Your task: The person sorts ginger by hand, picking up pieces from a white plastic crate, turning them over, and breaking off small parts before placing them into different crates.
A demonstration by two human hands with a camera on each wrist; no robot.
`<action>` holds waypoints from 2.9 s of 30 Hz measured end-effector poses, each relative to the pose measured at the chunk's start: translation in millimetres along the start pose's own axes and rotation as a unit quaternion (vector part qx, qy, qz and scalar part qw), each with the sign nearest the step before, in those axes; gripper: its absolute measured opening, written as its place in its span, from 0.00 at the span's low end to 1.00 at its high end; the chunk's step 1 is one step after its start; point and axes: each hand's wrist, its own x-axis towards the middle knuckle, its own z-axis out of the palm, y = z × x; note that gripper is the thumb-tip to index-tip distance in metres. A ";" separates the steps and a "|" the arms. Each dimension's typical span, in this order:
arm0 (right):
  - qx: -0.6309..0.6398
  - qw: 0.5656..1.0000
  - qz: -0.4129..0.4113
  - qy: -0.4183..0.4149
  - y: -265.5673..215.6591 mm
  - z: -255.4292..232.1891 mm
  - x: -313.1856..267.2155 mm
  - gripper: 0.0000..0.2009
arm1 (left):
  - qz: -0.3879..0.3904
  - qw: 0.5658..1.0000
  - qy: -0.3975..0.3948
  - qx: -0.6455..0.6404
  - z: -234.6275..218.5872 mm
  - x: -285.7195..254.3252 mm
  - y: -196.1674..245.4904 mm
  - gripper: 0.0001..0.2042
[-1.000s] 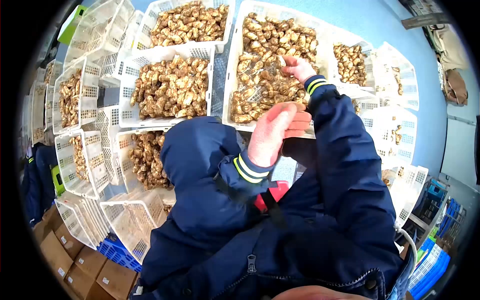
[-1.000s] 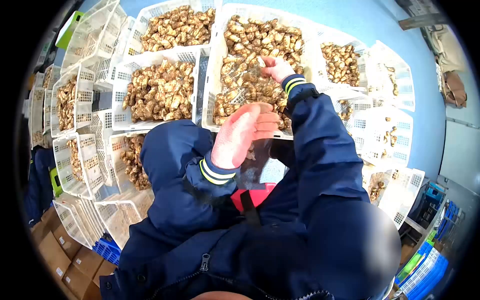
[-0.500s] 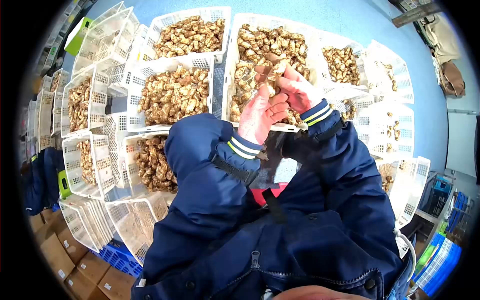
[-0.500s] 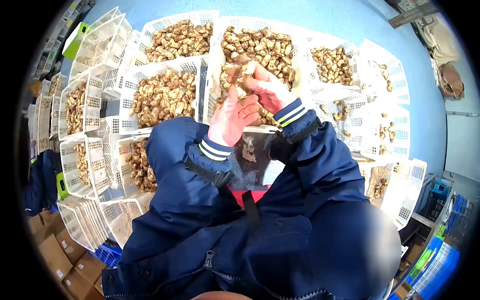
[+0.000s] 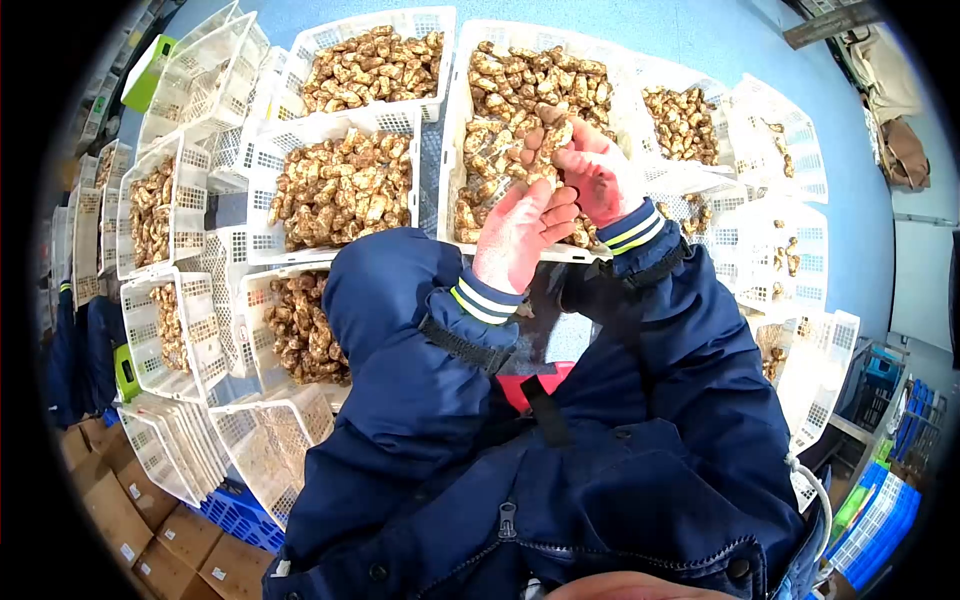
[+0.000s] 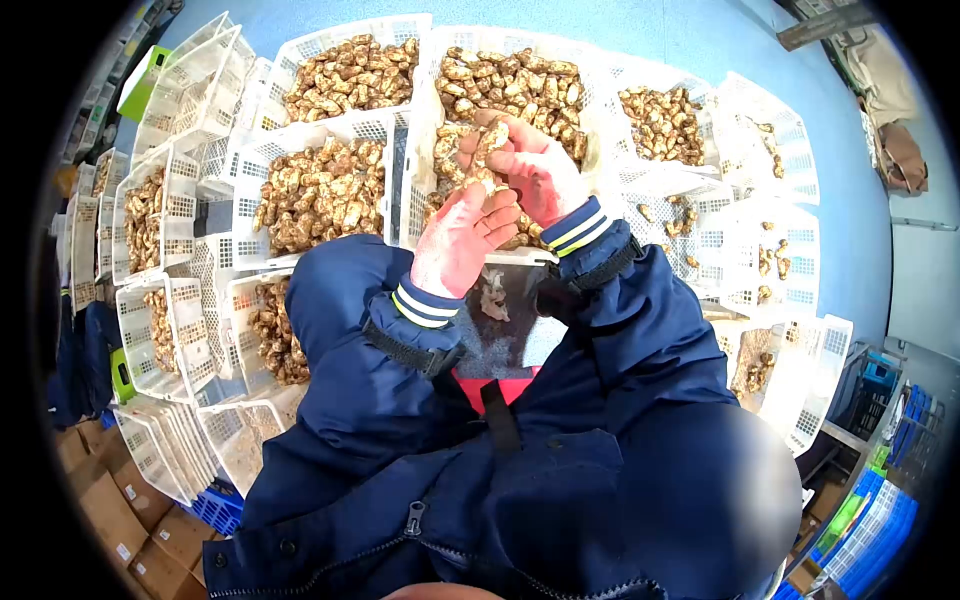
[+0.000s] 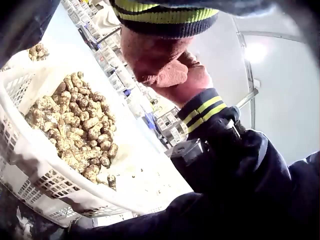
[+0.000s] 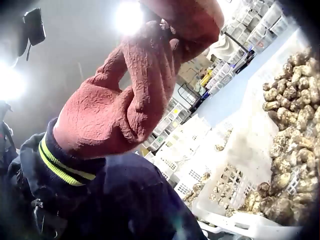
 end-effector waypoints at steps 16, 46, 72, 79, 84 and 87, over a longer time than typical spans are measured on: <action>0.035 0.993 0.022 -0.110 -9.7 3.4 0.4 0.26 | -0.084 0.995 -0.004 -0.050 -0.4 2.6 6.2 0.32; -0.068 0.997 0.034 0.033 11.6 -2.0 -2.9 0.31 | -0.045 0.996 0.016 -0.069 -1.7 1.6 -0.3 0.22; -0.219 0.974 -0.027 0.044 -8.4 2.2 -5.7 0.23 | -0.057 0.998 0.016 -0.011 -14.7 8.4 1.0 0.14; -0.203 0.978 -0.047 -0.004 -11.7 -7.4 -2.5 0.19 | -0.089 0.995 -0.012 -0.038 -11.3 5.3 2.9 0.14; -0.110 0.993 -0.030 -0.032 -8.9 -16.8 -1.2 0.15 | -0.099 0.994 -0.022 -0.028 -12.2 6.4 4.0 0.16; -0.078 0.996 -0.030 0.005 2.6 -28.9 1.5 0.14 | -0.106 0.994 -0.024 -0.005 -15.1 6.8 3.5 0.16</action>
